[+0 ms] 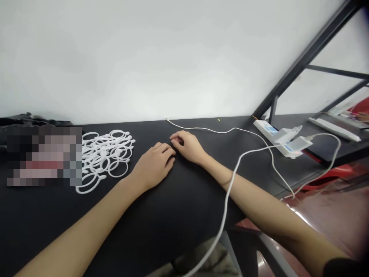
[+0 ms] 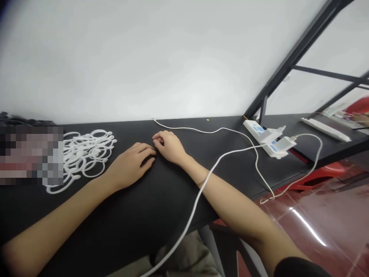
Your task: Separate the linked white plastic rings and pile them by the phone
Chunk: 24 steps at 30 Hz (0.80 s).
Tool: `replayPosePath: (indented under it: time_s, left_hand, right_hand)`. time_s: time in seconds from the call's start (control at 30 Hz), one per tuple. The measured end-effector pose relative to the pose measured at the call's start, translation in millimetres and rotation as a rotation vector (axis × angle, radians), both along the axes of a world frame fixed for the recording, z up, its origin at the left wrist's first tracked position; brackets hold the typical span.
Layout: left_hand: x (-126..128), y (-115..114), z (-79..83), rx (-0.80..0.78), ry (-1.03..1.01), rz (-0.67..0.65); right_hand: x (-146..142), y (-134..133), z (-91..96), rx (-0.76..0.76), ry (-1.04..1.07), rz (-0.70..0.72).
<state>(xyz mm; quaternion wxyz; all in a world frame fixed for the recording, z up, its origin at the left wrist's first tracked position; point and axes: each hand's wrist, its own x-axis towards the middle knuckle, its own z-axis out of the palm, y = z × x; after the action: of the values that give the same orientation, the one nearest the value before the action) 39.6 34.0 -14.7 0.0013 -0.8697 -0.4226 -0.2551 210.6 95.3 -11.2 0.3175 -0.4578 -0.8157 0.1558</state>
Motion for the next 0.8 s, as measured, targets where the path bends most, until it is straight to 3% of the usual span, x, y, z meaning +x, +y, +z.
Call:
replayPosePath:
  time_s: [0.27,0.8]
  left_hand:
    - [-8.8,-15.6,6.9,-0.076,-0.036,0.019]
    - [-9.7,-18.5,12.0,-0.176,0.026,0.068]
  right_hand:
    - [-0.8,2.3,-4.7,0.047,-0.029,0.07]
    - [-4.7,-6.0,-6.2,0.115,-0.099,0.124]
